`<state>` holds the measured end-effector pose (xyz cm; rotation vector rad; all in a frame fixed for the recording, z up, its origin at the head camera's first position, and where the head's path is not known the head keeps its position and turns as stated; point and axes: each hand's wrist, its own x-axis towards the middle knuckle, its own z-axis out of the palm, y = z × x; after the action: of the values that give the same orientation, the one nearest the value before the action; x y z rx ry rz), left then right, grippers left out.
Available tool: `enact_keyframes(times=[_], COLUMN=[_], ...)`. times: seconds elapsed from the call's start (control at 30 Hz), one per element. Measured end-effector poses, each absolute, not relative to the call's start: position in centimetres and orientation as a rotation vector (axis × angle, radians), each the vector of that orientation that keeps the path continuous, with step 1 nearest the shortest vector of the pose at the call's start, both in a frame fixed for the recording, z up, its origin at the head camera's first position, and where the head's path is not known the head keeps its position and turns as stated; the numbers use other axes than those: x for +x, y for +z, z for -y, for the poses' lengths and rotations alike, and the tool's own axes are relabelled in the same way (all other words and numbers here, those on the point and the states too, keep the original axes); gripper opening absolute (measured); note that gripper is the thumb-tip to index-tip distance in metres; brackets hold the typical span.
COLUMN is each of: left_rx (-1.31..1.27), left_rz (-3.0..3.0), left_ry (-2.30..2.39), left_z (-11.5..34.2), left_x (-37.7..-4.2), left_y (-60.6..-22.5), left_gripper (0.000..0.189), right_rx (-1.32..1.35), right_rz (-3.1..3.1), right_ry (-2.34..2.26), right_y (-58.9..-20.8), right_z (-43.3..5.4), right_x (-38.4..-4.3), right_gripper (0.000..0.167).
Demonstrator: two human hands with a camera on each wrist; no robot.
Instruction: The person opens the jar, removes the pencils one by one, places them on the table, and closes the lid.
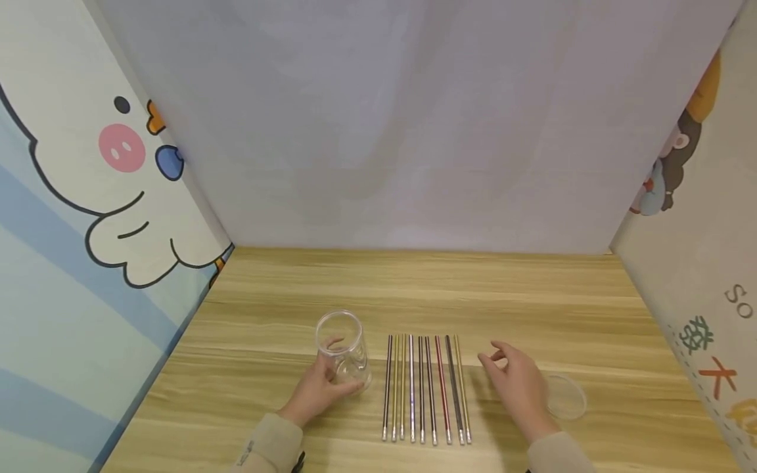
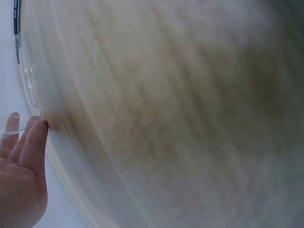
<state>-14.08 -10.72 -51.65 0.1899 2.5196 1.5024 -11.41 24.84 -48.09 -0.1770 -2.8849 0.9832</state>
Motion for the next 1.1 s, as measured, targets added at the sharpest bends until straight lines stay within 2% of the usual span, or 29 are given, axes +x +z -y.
enact_keyframes(times=[0.33,0.6,1.1], left_rx=[0.208,0.198,0.205], left_rz=[-2.523,-2.521,-2.485], left_ry=[1.507,1.507,1.545], left_z=[10.7,10.7,10.8], left_x=[-14.1,-14.0,-14.0], left_y=[-51.7,-51.7,-51.7], left_gripper=[0.095,0.096,0.096], right_rx=[-0.247,-0.472,-0.979], right_rz=[2.676,2.633,2.525], right_ry=[0.961,1.055,1.384], right_y=[-48.6,-48.6,-49.0], right_z=[-25.8,-26.9,-29.1], right_x=[-9.1,-7.9,-5.8], right_gripper=[0.051,0.057,0.089])
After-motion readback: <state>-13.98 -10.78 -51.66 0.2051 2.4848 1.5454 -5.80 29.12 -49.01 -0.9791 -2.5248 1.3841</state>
